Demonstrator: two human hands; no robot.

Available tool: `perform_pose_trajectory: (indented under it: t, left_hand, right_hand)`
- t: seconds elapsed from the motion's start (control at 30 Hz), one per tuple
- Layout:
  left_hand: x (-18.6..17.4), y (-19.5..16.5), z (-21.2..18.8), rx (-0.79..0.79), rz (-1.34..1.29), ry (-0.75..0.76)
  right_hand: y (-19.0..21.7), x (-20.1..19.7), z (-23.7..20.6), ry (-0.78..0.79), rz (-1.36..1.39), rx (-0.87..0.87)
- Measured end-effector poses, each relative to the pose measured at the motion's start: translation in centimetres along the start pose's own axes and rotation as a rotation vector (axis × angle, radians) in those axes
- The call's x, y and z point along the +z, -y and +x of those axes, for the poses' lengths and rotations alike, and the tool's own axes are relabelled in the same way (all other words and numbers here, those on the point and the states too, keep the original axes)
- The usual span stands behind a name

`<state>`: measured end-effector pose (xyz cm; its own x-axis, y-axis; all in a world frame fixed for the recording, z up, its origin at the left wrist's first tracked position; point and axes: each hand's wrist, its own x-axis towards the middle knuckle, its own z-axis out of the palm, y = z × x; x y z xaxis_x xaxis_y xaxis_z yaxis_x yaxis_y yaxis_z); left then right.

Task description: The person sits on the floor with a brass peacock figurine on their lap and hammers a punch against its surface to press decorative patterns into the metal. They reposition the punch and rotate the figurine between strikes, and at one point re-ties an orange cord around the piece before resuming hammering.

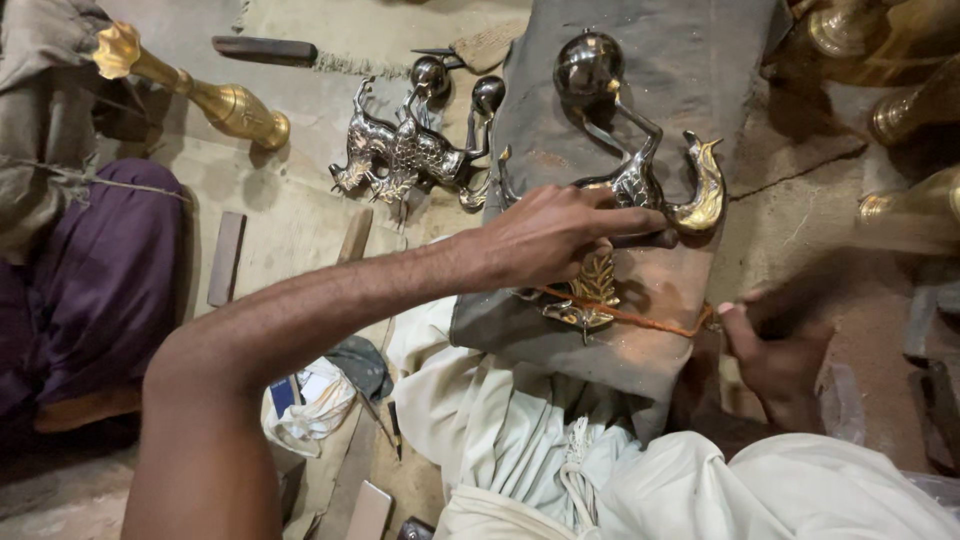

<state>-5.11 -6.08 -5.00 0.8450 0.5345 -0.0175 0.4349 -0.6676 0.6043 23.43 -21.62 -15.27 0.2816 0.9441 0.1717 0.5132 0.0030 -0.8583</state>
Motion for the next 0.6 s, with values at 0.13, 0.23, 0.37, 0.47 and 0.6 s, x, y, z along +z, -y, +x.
perform_pose_trajectory:
  t: [0.13,0.23,0.37,0.47,0.6]
  left_hand:
    - [-0.2,-0.1,0.0,0.053,0.006,-0.056]
    - [-0.4,-0.1,-0.2,0.063,-0.029,-0.051]
    - [-1.1,0.0,-0.5,0.098,-0.072,-0.035]
    - [-1.4,-0.2,-0.6,0.055,-0.068,0.000]
    - [-1.8,-0.5,-0.7,0.077,0.001,-0.004]
  right_hand:
    - [0.3,0.2,0.1,0.015,-0.028,0.004]
    - [0.3,0.3,0.0,0.056,-0.176,-0.046]
    - [-0.1,0.2,-0.4,0.033,0.028,0.031]
    - [-0.1,0.0,-0.6,0.080,-0.349,-0.163]
    - [0.0,-0.4,-1.1,0.053,-0.046,0.069]
